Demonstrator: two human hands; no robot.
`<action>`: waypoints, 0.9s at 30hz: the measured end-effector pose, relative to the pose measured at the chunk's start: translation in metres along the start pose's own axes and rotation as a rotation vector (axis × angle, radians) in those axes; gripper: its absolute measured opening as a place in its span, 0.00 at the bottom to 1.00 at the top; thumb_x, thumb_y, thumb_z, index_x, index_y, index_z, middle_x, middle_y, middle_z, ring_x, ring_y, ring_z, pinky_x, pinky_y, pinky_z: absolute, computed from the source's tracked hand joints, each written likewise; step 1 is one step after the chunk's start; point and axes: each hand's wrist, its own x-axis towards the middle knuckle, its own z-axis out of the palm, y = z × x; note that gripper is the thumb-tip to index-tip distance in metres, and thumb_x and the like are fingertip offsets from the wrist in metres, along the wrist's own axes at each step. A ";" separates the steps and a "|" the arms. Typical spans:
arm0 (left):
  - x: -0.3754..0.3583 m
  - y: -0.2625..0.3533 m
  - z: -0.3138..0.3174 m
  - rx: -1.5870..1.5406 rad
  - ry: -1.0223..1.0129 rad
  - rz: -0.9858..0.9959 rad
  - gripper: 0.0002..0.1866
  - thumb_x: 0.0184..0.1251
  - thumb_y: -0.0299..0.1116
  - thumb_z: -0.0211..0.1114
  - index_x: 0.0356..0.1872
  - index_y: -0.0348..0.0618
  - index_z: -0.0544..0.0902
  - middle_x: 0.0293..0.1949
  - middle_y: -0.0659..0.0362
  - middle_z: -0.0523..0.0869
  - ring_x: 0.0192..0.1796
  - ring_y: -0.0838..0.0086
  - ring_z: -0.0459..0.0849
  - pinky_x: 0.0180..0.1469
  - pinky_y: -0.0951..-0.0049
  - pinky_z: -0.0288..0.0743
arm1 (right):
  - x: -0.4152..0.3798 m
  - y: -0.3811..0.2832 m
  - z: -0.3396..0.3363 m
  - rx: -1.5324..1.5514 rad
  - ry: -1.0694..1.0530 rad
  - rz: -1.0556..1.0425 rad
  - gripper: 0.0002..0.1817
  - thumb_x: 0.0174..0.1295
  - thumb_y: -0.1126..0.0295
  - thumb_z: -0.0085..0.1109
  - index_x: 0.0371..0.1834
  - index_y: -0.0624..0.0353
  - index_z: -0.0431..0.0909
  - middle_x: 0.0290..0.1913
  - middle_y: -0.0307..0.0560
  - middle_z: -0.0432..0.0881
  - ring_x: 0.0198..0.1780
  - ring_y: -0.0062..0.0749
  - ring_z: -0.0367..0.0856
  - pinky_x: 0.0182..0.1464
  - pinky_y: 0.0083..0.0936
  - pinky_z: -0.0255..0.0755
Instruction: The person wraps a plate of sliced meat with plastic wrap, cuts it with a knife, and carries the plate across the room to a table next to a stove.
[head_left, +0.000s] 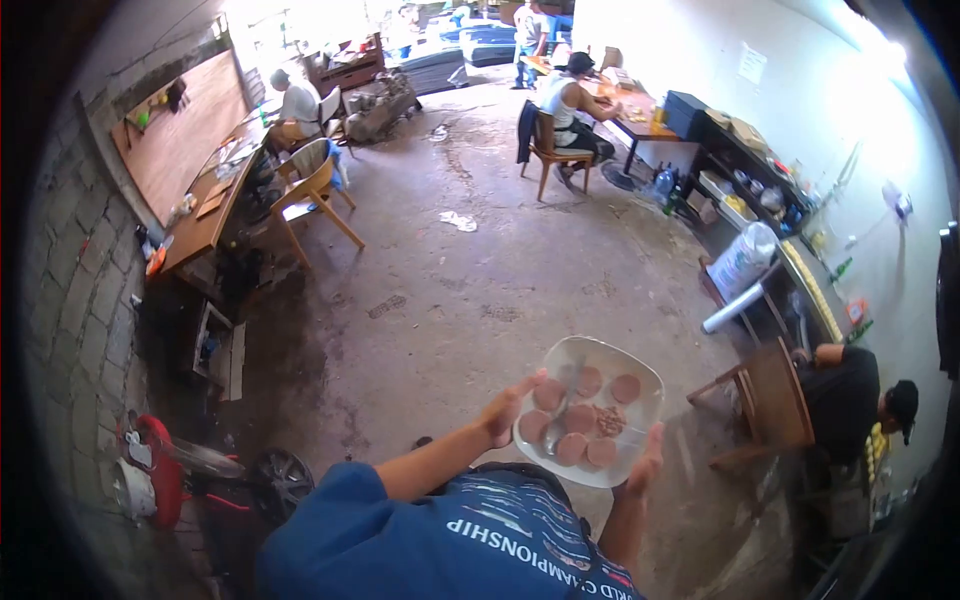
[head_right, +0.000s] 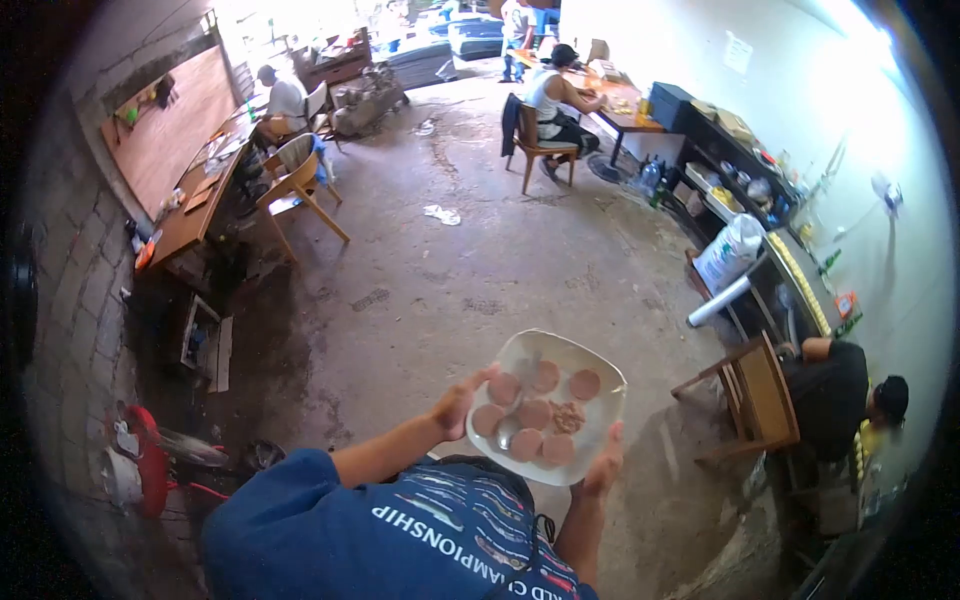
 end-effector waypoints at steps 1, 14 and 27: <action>-0.010 0.014 -0.029 -0.023 0.044 0.083 0.34 0.82 0.58 0.56 0.75 0.41 0.73 0.65 0.53 0.83 0.64 0.64 0.85 0.68 0.60 0.81 | 0.011 0.022 0.026 -0.070 -0.028 0.031 0.33 0.85 0.45 0.40 0.77 0.61 0.69 0.68 0.53 0.81 0.65 0.46 0.83 0.70 0.44 0.75; -0.229 0.237 -0.368 -0.389 0.207 0.486 0.34 0.85 0.60 0.46 0.77 0.44 0.70 0.68 0.48 0.81 0.68 0.55 0.82 0.71 0.51 0.77 | 0.110 0.404 0.307 -0.485 -0.201 0.490 0.33 0.81 0.43 0.51 0.71 0.62 0.74 0.64 0.52 0.83 0.59 0.42 0.85 0.62 0.41 0.82; -0.351 0.299 -0.530 -0.596 0.723 0.844 0.32 0.84 0.57 0.55 0.73 0.41 0.75 0.64 0.54 0.83 0.64 0.64 0.83 0.67 0.58 0.80 | 0.151 0.643 0.480 -0.523 -0.600 1.027 0.38 0.80 0.39 0.46 0.77 0.62 0.69 0.72 0.57 0.78 0.69 0.49 0.80 0.73 0.46 0.73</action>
